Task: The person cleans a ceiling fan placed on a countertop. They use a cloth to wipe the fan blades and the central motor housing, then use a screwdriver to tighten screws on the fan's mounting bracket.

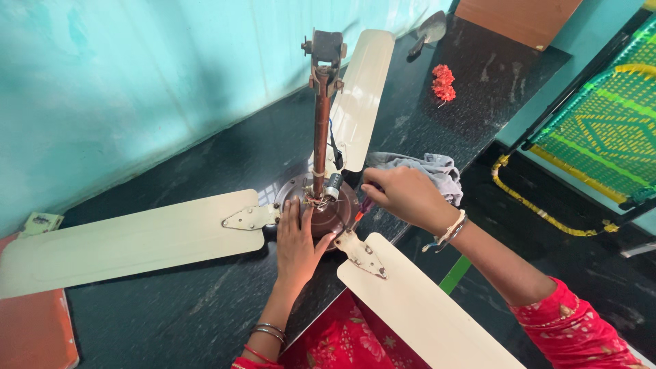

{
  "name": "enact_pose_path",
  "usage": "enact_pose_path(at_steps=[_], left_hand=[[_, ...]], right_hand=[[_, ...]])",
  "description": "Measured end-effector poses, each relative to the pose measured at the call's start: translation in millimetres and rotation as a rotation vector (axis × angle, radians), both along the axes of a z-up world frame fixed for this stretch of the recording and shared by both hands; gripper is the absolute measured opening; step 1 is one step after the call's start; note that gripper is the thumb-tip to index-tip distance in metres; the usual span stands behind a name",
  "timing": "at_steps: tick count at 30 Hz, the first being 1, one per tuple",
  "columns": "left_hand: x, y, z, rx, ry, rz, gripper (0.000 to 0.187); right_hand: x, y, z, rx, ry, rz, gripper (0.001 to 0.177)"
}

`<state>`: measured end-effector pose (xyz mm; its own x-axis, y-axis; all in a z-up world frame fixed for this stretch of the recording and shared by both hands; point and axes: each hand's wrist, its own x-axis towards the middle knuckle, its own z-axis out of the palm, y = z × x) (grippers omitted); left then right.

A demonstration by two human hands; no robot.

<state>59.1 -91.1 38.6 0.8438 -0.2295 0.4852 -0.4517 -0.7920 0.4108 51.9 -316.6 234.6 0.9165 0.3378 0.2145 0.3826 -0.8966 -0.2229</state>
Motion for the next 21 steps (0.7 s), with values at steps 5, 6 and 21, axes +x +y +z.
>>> enact_pose_path(at_steps=[5,6,21], left_hand=[[1.8,-1.4,2.3,0.024,0.004,0.005,0.086],[1.2,-0.9,2.5,0.025,0.006,0.005,0.086],[-0.7,-1.1,2.8,0.000,-0.042,0.004,0.086]], right_hand=[[-3.5,1.8,4.1,-0.032,0.007,0.067,0.020],[-4.6,2.8,4.5,-0.013,-0.015,0.114,0.019],[-15.8,28.3,-8.5,0.179,-0.073,-0.060,0.025]])
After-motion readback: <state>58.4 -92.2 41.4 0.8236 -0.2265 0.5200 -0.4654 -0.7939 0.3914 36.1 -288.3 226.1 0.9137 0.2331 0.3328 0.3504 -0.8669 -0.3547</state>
